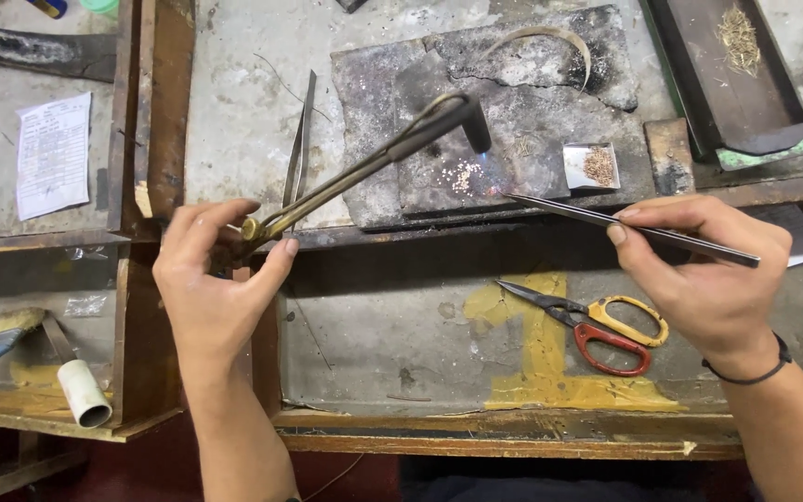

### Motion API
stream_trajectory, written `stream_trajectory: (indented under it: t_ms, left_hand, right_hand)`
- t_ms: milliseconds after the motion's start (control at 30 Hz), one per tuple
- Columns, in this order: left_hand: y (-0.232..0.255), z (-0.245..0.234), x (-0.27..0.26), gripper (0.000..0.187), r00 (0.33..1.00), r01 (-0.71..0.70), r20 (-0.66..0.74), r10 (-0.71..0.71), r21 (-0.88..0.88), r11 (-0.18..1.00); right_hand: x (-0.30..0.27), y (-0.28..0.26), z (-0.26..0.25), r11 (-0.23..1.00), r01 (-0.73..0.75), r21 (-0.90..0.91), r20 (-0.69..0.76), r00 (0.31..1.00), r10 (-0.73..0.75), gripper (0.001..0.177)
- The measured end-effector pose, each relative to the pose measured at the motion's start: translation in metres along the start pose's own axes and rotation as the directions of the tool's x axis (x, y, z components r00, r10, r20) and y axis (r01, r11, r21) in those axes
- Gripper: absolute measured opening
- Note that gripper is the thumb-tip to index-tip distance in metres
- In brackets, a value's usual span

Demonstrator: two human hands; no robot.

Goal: Using a blowtorch and tweezers to heat and manipulate small metal jewelry components on a soldering block.

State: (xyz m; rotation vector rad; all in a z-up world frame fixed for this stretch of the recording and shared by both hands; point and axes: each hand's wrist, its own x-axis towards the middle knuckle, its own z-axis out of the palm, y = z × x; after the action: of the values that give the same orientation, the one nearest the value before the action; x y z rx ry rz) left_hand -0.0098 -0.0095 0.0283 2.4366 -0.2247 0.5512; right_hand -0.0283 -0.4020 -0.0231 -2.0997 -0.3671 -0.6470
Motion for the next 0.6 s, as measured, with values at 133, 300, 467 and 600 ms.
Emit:
stream_trajectory:
  t_ms: [133,300,467,600]
  left_hand:
    - [-0.004,0.002,-0.002,0.033,1.000,0.010,-0.027,-0.010,0.023,1.000]
    - [-0.011,0.002,-0.004,0.021,0.999,0.018,-0.045,-0.018,0.000,1.000]
    - [-0.023,0.002,-0.009,0.022,1.000,-0.015,-0.015,0.016,0.077,0.997]
    - [-0.029,0.000,-0.014,0.028,1.000,0.019,-0.015,-0.017,0.151,0.988]
  right_hand:
    - [-0.002,0.002,0.001,1.000,-0.024,0.000,-0.015,1.000,0.024,0.011]
    - [-0.001,0.002,0.001,0.999,-0.049,0.019,-0.008,0.999,0.049,0.012]
    - [-0.002,0.003,0.001,0.999,-0.044,0.021,-0.009,0.999,0.045,0.011]
    - [-0.003,0.004,0.001,0.998,-0.054,0.030,-0.010,0.998,0.055,0.012]
